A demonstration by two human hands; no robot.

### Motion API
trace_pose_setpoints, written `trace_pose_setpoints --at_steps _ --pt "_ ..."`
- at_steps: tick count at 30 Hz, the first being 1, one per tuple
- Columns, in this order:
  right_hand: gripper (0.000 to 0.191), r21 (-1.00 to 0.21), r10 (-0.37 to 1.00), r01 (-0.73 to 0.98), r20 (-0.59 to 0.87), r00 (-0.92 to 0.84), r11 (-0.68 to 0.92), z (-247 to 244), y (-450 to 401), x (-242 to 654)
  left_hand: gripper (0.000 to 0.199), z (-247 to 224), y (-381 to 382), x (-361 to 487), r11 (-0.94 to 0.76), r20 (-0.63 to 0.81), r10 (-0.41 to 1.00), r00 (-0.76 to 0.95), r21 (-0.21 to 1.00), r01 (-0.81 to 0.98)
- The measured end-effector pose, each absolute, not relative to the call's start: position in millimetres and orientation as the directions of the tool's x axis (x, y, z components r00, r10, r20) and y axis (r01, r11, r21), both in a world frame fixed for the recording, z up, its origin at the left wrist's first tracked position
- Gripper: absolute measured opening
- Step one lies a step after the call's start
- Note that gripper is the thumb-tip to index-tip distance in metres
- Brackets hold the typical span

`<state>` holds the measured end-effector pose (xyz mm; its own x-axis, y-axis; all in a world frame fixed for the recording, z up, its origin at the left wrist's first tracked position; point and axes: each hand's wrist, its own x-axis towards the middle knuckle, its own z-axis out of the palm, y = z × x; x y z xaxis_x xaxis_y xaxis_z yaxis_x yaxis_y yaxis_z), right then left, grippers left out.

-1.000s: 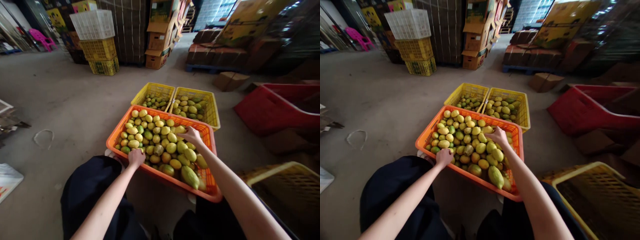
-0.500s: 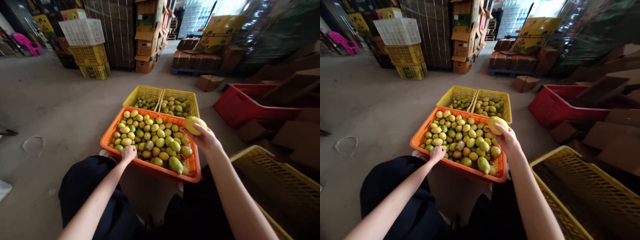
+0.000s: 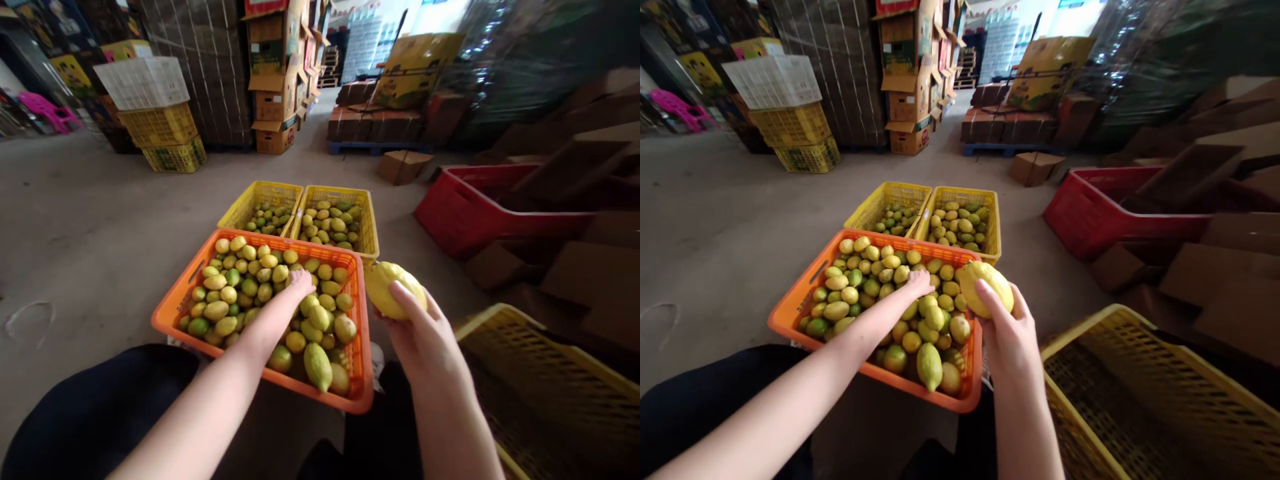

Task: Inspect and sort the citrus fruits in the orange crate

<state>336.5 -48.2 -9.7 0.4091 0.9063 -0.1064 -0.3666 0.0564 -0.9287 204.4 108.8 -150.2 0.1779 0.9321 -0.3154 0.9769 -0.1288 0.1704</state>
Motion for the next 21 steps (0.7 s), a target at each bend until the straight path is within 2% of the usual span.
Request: trace_pose_setpoints --at_steps 5,12,16,21 --pt "0.034 -0.89 0.917 -0.454 -0.149 0.37 0.038 -16 -65 359 0.039 -177 136 230 -0.134 -0.41 0.898 0.16 0.093 0.987" --pt "0.034 -0.89 0.866 -0.455 -0.204 0.457 0.031 -19 -72 371 0.041 -196 147 247 -0.07 -0.433 0.897 0.091 0.065 0.995" --pt "0.038 -0.871 0.86 -0.491 -0.246 0.447 0.006 -19 -68 362 0.042 -189 138 246 -0.022 -0.397 0.915 0.076 0.139 0.99" --pt "0.037 -0.819 0.882 -0.573 -0.276 0.382 -0.008 -22 -64 347 0.047 -161 133 226 0.032 -0.343 0.936 0.076 0.298 0.954"
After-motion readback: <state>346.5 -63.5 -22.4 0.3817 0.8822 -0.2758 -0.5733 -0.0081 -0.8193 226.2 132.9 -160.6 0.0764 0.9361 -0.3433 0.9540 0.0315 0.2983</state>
